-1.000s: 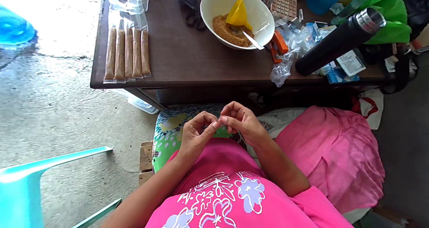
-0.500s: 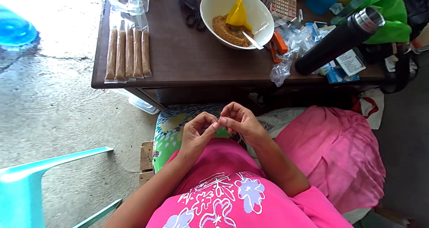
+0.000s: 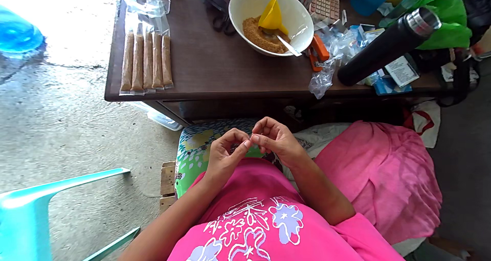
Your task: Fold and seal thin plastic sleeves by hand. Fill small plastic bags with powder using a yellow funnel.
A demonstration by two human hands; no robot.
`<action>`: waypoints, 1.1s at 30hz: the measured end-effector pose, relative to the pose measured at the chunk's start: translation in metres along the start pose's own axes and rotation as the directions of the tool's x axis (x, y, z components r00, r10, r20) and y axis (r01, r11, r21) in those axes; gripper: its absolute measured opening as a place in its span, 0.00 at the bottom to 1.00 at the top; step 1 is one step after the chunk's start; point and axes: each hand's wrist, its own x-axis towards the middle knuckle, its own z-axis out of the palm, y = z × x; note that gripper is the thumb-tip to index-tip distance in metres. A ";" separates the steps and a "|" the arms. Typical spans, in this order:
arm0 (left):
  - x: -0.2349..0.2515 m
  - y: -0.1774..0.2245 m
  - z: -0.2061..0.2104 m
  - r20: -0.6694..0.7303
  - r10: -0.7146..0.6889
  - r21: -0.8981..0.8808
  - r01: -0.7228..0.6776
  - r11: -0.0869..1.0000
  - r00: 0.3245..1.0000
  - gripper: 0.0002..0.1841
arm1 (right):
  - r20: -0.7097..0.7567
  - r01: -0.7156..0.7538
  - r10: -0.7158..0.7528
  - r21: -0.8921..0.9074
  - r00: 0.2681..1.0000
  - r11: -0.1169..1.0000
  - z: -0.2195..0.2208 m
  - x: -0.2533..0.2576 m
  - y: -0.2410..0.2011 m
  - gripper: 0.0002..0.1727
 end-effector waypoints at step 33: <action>0.002 0.002 -0.003 0.030 0.011 -0.016 -0.010 1.000 0.999 0.02 | -0.027 0.028 -0.029 -0.007 0.999 1.000 0.003 -0.001 -0.003 0.10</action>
